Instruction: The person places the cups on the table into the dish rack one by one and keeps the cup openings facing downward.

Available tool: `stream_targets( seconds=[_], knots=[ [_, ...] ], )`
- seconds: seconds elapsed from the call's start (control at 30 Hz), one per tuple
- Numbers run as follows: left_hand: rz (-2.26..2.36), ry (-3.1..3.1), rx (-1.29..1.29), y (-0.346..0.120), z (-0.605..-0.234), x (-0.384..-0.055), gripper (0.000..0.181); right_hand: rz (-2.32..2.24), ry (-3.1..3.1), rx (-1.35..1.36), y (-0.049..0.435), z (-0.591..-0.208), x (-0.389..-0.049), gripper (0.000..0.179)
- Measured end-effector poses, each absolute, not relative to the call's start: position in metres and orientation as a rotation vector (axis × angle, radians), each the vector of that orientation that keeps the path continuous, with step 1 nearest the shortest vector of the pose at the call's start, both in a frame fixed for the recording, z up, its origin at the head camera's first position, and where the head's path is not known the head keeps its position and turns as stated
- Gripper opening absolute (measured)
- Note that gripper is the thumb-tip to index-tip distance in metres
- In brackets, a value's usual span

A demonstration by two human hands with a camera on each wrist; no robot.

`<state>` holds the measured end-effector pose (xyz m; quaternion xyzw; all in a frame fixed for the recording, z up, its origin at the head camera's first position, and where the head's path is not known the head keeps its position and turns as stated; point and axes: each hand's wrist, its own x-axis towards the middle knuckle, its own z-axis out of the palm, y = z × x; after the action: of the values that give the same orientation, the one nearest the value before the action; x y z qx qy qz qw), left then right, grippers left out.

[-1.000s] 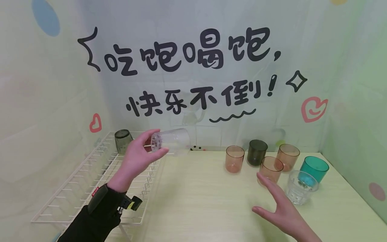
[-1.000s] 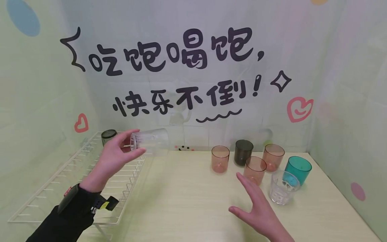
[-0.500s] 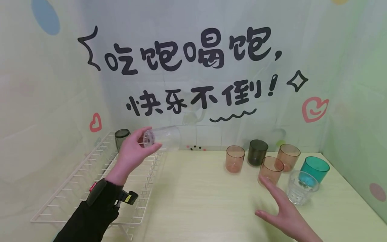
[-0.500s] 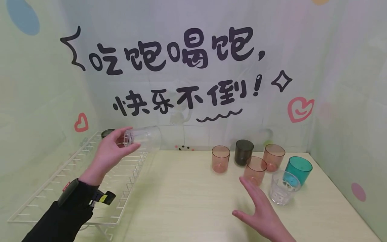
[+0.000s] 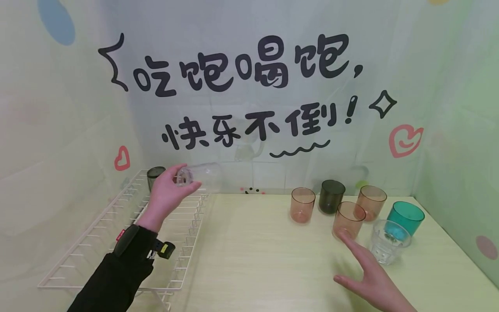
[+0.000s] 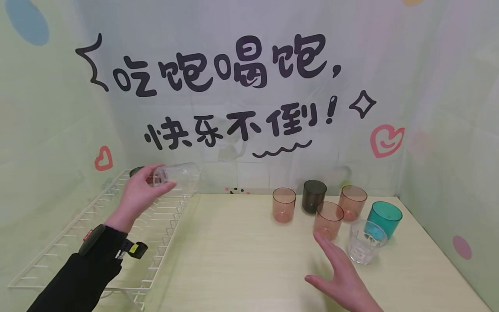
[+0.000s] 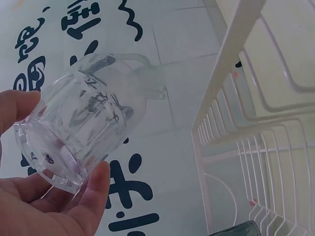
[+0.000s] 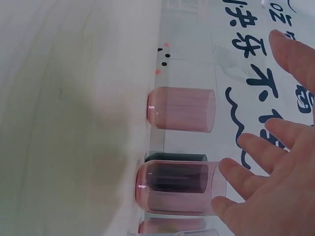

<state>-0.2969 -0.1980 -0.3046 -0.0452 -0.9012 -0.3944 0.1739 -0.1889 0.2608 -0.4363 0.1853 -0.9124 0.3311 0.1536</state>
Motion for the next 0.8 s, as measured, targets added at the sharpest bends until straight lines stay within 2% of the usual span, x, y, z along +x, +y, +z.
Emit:
stream_targets(
  seconds=[0.8],
  knots=[
    [-1.121,-2.511,0.107,-0.218,-0.321,-0.331,0.079,0.872,-2.617,0.482,0.273,-0.442,-0.180,0.087]
  ],
)
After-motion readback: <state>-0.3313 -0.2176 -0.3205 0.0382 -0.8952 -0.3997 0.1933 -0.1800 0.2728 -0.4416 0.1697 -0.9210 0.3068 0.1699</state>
